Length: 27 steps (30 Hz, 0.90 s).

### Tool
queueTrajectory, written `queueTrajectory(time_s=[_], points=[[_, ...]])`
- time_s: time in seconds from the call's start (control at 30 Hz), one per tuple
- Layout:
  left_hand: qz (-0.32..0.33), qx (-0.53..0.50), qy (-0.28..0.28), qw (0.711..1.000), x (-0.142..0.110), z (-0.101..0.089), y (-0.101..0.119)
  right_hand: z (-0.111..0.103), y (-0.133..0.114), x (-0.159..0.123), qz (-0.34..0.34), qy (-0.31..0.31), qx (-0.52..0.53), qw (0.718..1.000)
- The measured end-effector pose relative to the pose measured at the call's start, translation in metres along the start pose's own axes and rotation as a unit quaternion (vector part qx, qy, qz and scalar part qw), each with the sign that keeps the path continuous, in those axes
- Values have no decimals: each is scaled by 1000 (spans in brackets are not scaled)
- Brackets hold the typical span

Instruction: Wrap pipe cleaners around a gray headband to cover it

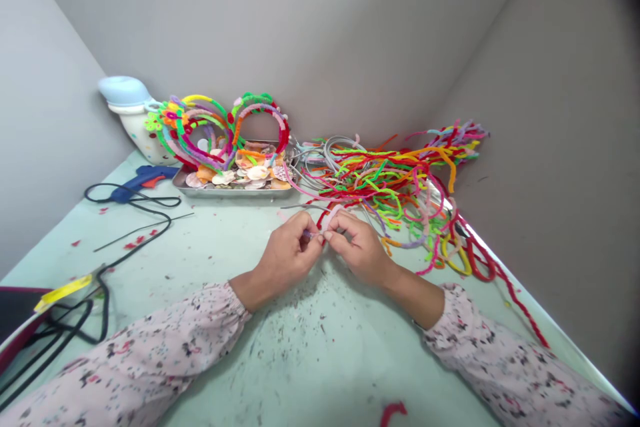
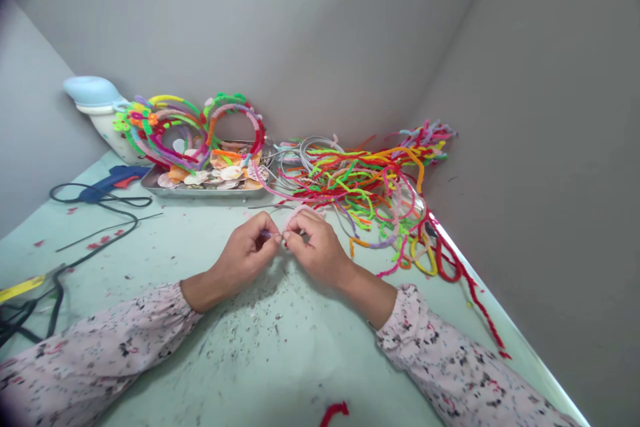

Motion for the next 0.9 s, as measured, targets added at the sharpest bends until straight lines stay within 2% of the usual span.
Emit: queueTrajectory(time_s=[0.13, 0.27, 0.6, 0.9], points=[[-34, -45, 13, 998, 1, 0, -1, -1, -1, -1, -14, 37, -11, 999], [-67, -94, 25, 993, 2, 0, -3, -2, -2, -2, -59, 87, -29, 994], [-75, -120, 17, 990, 1, 1, -7, -1, 2, -2, -126, 73, -58, 988], [-54, -121, 15, 991, 1, 0, -7, -1, -1, -2, -119, 73, -100, 985]])
Point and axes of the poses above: each hand's wrist, its own x-axis towards the middle knuckle, its own z-axis out of the palm, y = z × x, the point moved 2 cm from there along x, towards the middle knuckle, and after that the axes turned 4 degrees about x, right-handed, at the moved point
